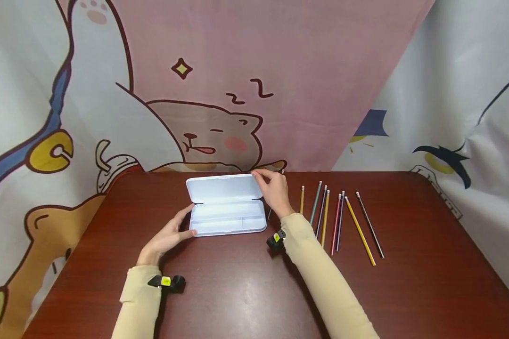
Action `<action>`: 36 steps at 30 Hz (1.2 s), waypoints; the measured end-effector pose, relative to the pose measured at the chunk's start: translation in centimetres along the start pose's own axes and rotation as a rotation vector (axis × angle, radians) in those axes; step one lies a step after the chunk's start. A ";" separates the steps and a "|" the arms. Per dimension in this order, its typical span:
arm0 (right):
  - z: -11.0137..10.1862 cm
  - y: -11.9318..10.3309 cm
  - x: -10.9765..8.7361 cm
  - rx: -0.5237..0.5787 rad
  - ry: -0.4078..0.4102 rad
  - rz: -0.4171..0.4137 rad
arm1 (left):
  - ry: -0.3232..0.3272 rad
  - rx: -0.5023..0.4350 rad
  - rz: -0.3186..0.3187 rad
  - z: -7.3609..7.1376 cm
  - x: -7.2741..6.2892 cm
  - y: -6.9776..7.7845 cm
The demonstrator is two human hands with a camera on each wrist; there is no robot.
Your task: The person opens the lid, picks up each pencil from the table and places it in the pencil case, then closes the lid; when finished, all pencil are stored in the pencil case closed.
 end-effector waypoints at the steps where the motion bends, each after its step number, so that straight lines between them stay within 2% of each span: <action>1: 0.0 0.2 0.1 0.003 -0.001 0.008 | -0.003 0.001 0.002 0.1 0.0 0.0; 8: -0.3 1.9 0.3 0.010 0.003 0.086 | -0.026 0.000 0.007 0.6 0.1 -0.1; 13: -0.5 2.8 0.4 -0.016 0.015 0.099 | -0.050 0.031 0.008 0.8 0.2 -0.1; 19: -0.9 2.6 0.4 -0.020 -0.015 0.064 | -0.077 0.071 -0.003 0.9 0.2 -0.1; 25: -2.7 1.4 -0.1 -0.038 -0.019 -0.007 | -0.092 0.116 0.003 0.8 0.3 0.1; 30: -4.4 1.4 -0.7 -0.109 -0.042 -0.038 | -0.092 0.155 -0.017 0.8 0.4 0.0; 36: -6.7 2.3 -2.0 -0.217 -0.110 -0.041 | -0.085 0.175 0.004 1.0 0.6 0.3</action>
Point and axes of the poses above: each hand's wrist, its own x-axis towards the middle knuckle, its own z-axis out of the palm, y = z × x, the point moved 10 cm from there along x, towards the middle knuckle, and after that the axes turned 8 degrees about z, right-handed, at the moved point
